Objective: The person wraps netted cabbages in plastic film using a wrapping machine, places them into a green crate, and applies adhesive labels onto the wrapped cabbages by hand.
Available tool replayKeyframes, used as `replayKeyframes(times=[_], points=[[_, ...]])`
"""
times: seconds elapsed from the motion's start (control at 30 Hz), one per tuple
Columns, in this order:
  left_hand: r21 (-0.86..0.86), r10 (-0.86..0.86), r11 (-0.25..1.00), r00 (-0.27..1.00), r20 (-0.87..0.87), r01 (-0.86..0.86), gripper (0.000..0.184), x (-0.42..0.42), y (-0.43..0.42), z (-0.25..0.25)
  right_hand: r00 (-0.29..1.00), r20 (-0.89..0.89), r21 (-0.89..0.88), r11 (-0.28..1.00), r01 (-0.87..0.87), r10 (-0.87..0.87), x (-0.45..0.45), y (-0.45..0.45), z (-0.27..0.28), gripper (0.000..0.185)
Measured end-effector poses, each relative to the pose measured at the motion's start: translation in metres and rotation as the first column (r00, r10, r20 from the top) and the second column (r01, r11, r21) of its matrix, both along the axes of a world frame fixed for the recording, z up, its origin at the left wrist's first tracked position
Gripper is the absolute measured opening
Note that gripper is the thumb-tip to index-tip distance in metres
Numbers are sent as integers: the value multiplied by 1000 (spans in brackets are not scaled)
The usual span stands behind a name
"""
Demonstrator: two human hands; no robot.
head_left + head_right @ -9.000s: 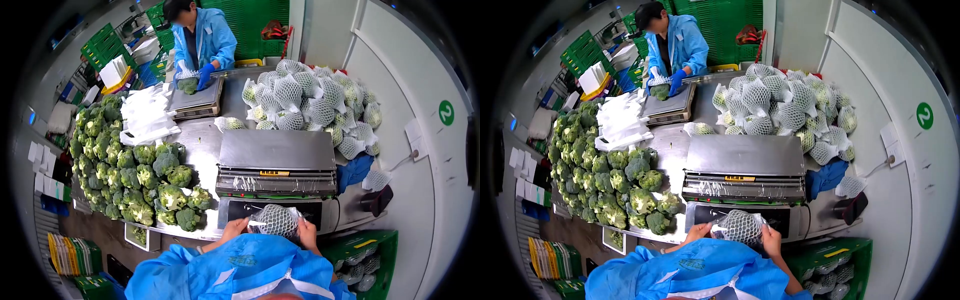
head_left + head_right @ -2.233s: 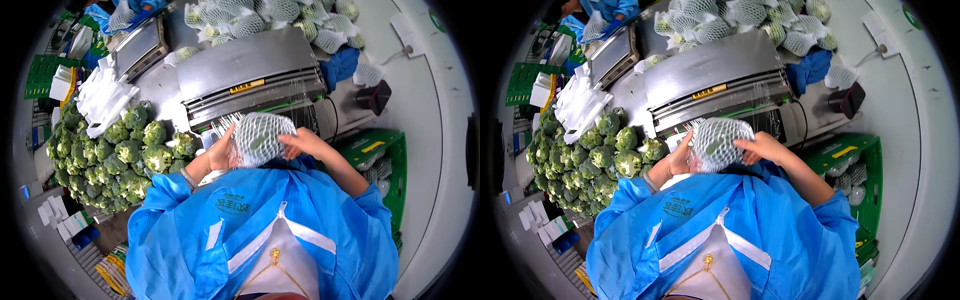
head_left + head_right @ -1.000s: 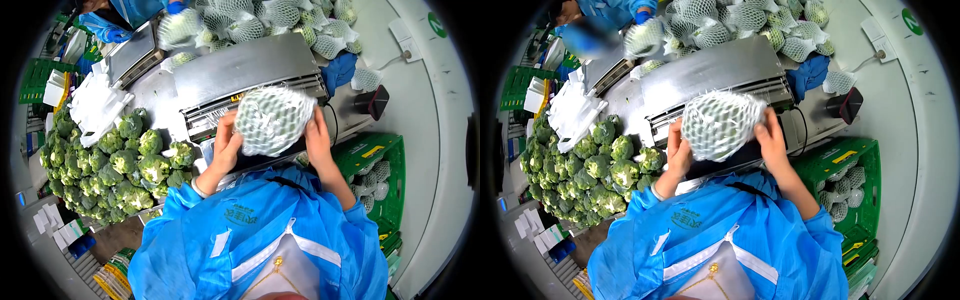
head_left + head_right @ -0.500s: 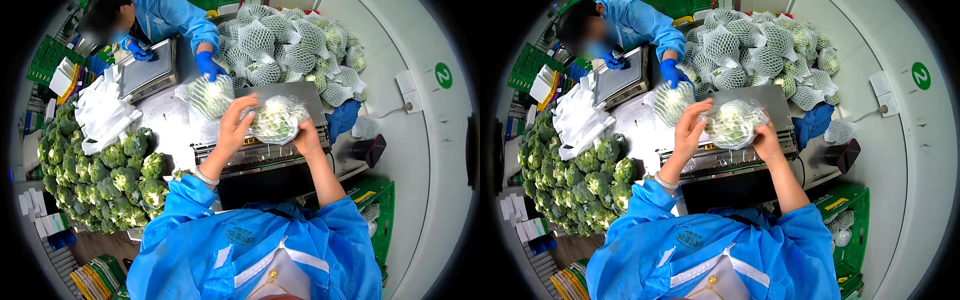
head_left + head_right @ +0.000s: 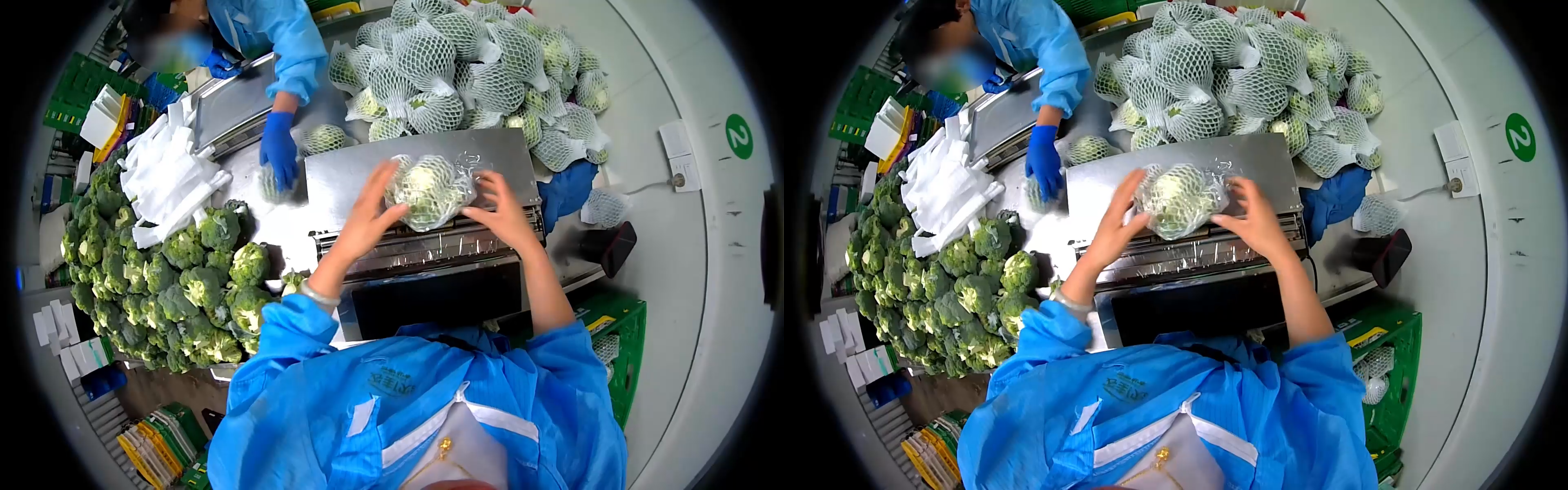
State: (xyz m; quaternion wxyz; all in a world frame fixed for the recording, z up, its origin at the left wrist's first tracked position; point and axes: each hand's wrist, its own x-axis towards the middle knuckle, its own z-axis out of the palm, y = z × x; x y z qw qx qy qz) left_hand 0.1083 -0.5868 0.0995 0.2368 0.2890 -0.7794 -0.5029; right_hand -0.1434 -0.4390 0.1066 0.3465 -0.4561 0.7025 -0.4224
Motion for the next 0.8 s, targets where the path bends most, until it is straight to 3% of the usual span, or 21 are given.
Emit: replayKeyframes(times=[0.03,0.07,0.13,0.17,0.2,0.27,0.3,0.33,0.4,0.47,0.53,0.6,0.67,0.7,0.73,0.77,0.8], points=[[93,74,993,996,-49,-69,68,10,1,2,998,-25,-52,997,53,-54,-9,13,-2,64],[51,206,978,975,-85,-202,69,23,2,4,993,-46,-103,989,103,-108,-19,29,-4,58],[-273,469,864,872,137,-422,35,62,6,6,935,-265,-38,971,235,-236,-30,62,-2,41],[-221,559,829,767,315,-514,22,73,18,18,867,-383,-122,948,294,-318,-30,75,-8,31],[-452,575,796,737,355,-403,24,89,29,4,797,-541,-49,956,288,-268,-24,82,-7,32],[-538,527,801,733,429,-261,27,89,56,-12,597,-794,95,947,307,-114,-9,90,-5,35],[-532,551,789,736,394,-307,28,79,66,-20,547,-828,58,954,296,-120,-2,88,-25,41],[-525,574,776,738,356,-350,30,67,74,-27,559,-823,60,962,265,-103,6,83,-39,35],[-505,577,780,737,353,-369,31,55,78,-36,704,-700,60,972,226,-120,16,71,-62,28],[-507,594,773,717,366,-382,33,61,77,-25,754,-648,58,980,192,-110,11,72,-58,21],[-659,658,675,674,335,-332,37,77,79,-21,845,-528,64,988,144,-89,0,79,-58,21],[-631,635,717,651,415,-296,32,82,82,-17,838,-542,69,991,112,-57,1,84,-54,19],[-487,481,830,790,381,-271,23,76,75,-41,842,-537,59,993,101,-54,3,78,-53,20],[-394,487,854,791,371,-341,16,67,77,-49,847,-527,6,996,88,-72,-1,77,-67,21],[-366,436,878,831,345,-309,15,67,71,-52,972,-219,57,994,96,-82,-5,79,-58,21],[80,301,934,889,345,-347,17,69,63,-38,989,110,106,990,88,-99,-10,82,-39,21],[509,177,806,944,279,-302,19,76,52,-18,897,426,148,987,64,-123,-16,86,-22,21]])
